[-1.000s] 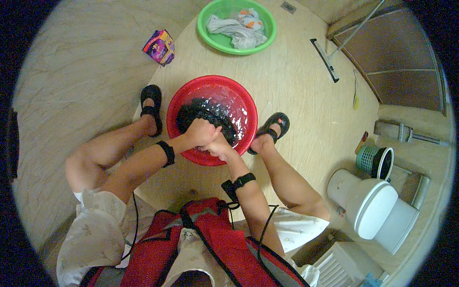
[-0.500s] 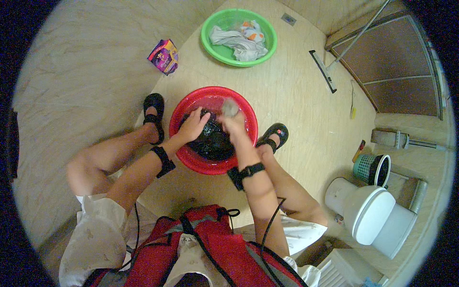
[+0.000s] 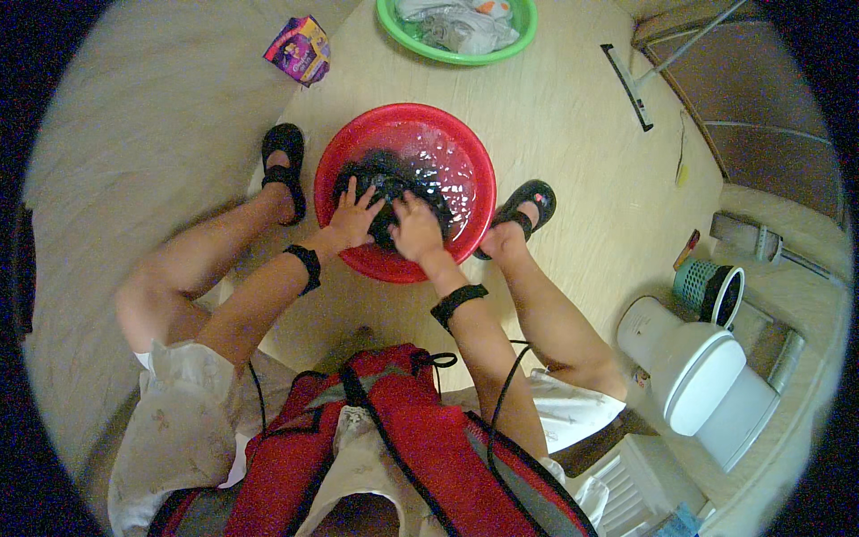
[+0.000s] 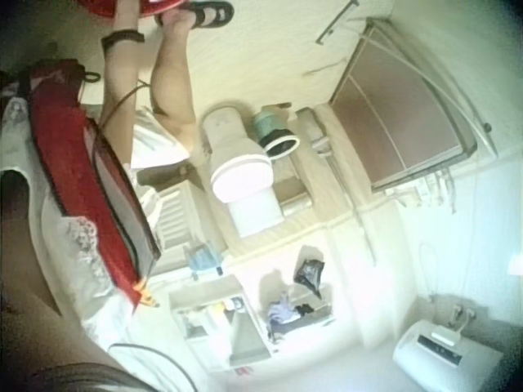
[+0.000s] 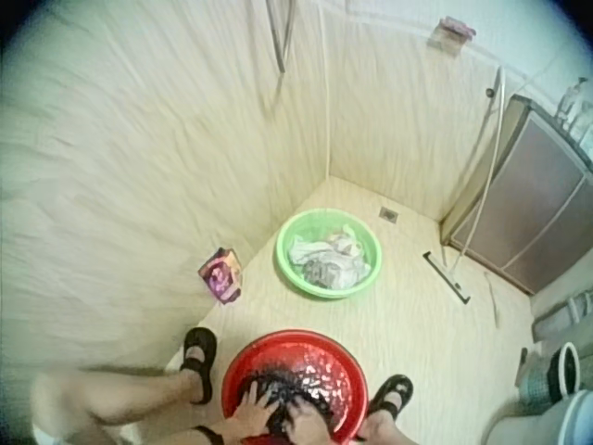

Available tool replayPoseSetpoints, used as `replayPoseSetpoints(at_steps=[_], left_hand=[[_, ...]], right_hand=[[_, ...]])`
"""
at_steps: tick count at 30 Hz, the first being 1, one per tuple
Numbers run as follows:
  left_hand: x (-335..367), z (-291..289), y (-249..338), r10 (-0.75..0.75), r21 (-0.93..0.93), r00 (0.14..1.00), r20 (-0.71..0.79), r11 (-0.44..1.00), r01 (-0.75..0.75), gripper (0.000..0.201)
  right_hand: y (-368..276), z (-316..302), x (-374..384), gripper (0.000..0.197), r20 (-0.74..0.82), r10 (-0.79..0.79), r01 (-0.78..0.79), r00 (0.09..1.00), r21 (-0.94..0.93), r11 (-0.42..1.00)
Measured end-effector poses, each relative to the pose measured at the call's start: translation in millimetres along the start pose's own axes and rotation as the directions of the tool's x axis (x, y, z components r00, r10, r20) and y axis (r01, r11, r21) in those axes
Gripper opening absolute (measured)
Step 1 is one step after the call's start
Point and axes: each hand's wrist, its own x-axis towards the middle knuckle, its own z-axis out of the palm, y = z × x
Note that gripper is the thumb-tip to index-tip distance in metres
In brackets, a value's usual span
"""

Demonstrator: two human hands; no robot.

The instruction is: Hand washing clothes in a red bucket in a bathroom.

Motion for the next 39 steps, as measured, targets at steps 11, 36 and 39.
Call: replayPoseSetpoints(at_steps=[11,36,39], left_hand=[[42.3,56.7,-15.3,0.069,0.188,0.990,-0.126,0.981,-0.045,0.082],[51.5,-66.9,-62.7,0.299,-0.473,0.947,-0.115,0.822,-0.317,0.038],[25.7,-86.7,-59.6,0.301,-0.488,0.947,-0.110,0.814,-0.315,0.029]], right_hand=[[11.3,41.4,25.9,0.098,0.165,0.308,-0.262,0.937,-0.252,0.932],[43.8,-32.8,10.7,0.046,0.107,0.038,-0.086,0.994,0.490,0.867],[26.8,-74.7,0.5,0.034,0.139,0.063,-0.136,0.988,0.610,0.781]])
